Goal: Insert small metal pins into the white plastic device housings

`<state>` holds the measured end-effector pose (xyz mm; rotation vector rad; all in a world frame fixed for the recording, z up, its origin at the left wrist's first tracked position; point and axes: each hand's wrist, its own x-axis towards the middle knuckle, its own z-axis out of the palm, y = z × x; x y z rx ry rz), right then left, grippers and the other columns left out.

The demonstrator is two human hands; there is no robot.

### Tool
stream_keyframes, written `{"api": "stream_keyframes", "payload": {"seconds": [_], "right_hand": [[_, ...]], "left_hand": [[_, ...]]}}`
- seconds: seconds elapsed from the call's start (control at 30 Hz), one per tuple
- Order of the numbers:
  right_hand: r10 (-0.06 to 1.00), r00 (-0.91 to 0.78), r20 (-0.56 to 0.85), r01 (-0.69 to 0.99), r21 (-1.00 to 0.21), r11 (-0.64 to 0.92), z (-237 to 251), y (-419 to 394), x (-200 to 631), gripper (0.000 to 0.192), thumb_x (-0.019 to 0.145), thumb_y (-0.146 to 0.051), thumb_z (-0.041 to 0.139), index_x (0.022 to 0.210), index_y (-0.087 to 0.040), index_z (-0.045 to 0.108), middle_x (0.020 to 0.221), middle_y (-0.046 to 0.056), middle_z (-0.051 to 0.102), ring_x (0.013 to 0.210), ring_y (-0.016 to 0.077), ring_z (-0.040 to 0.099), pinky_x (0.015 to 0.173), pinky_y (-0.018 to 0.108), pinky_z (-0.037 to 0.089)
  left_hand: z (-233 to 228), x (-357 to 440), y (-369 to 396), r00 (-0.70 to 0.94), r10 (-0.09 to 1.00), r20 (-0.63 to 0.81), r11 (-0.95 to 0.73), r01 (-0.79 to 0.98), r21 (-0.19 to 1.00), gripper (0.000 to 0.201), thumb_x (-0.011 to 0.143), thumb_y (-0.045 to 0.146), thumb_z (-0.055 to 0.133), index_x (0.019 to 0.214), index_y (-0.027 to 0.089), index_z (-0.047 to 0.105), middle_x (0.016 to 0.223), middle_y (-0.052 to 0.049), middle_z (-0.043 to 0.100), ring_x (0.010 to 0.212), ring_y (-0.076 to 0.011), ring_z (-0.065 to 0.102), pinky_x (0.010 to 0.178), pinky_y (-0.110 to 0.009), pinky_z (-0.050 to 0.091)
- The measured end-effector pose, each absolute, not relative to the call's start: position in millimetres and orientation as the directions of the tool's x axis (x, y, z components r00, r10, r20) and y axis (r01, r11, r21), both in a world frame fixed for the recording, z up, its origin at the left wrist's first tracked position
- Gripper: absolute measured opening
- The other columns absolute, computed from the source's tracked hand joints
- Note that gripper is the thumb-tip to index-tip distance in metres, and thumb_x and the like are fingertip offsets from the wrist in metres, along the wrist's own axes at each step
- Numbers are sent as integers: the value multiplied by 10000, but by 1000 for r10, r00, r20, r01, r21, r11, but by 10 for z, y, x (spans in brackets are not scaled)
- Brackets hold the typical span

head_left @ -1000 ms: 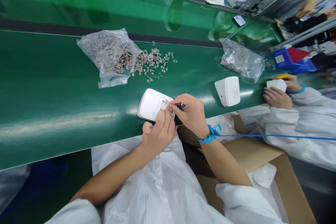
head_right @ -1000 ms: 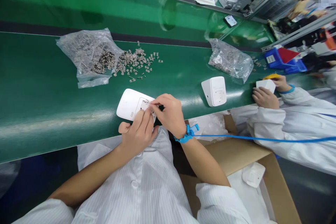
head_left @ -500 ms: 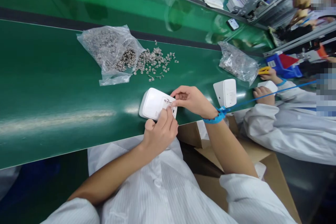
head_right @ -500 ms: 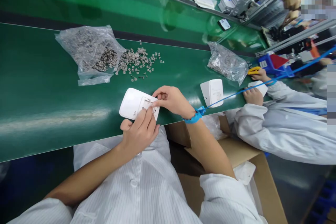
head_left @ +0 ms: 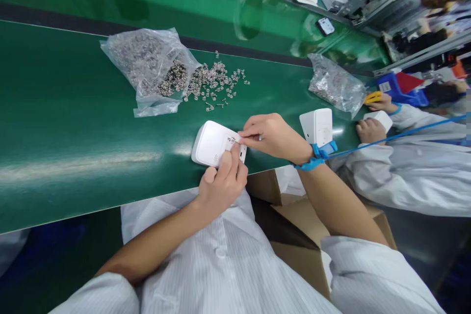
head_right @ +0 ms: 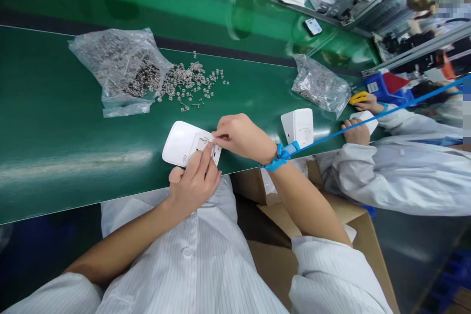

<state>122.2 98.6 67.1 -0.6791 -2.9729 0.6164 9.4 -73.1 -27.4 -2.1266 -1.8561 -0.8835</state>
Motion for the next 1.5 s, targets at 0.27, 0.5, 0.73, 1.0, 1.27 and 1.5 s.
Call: {"api": "stream_keyframes", "payload": {"seconds": [0.27,0.5,0.73,1.0,1.27,1.5], "right_hand": [[434,-889,-146,458,-264,849,711,892,1135,263,920,-168,582,722,-155,754,827,75,699,700,162,579,654,301,393],[460,-884,-77,458,-335,823,645,859,1249,195,939,-240,622,858,-149,773,906,93,702,727,173,593,675,303,443],[551,-832,-60,542,-298,786,583,772,1150,101,856,-184,673,874,-122,751,879,83,689,716,171,599,660,293,443],[496,-855,-152,514,-128,848,629,482,738,205,944,-270,597,940,-113,729,999,100,673,774,187,602,621,320,338],[432,-894,-118,447,-185,875,577,342,396,271,970,-354,606,903,-118,720,965,93,658,771,189,601,595,322,302],[435,-891,129,365,-367,856,485,454,456,327,964,-437,643,1059,-135,724,1077,117,674,944,240,638,777,335,476]], "left_hand": [[-301,129,-731,67,796,602,-181,975,131,163,985,232,568,1088,173,680,1463,-100,596,1184,-247,639,752,-389,319],[-282,78,-752,68,836,544,-218,952,216,248,1016,234,533,1222,164,652,1458,-99,598,1228,-239,649,779,-391,378],[-256,32,-803,145,816,560,-227,971,79,322,1013,253,559,1263,70,648,1403,-145,635,1231,-259,656,825,-370,432],[-126,-215,-1045,67,758,648,-91,996,4,251,974,293,638,1140,121,717,1233,-93,741,1076,-245,721,638,-385,315],[-91,-465,-1211,53,718,694,-56,998,-18,169,929,261,688,1077,183,708,1083,-52,784,978,-231,743,668,-378,302],[-44,-927,-1397,36,790,613,-22,999,-31,215,892,250,713,1089,179,668,1144,-73,766,1060,-263,722,805,-383,426]]}}
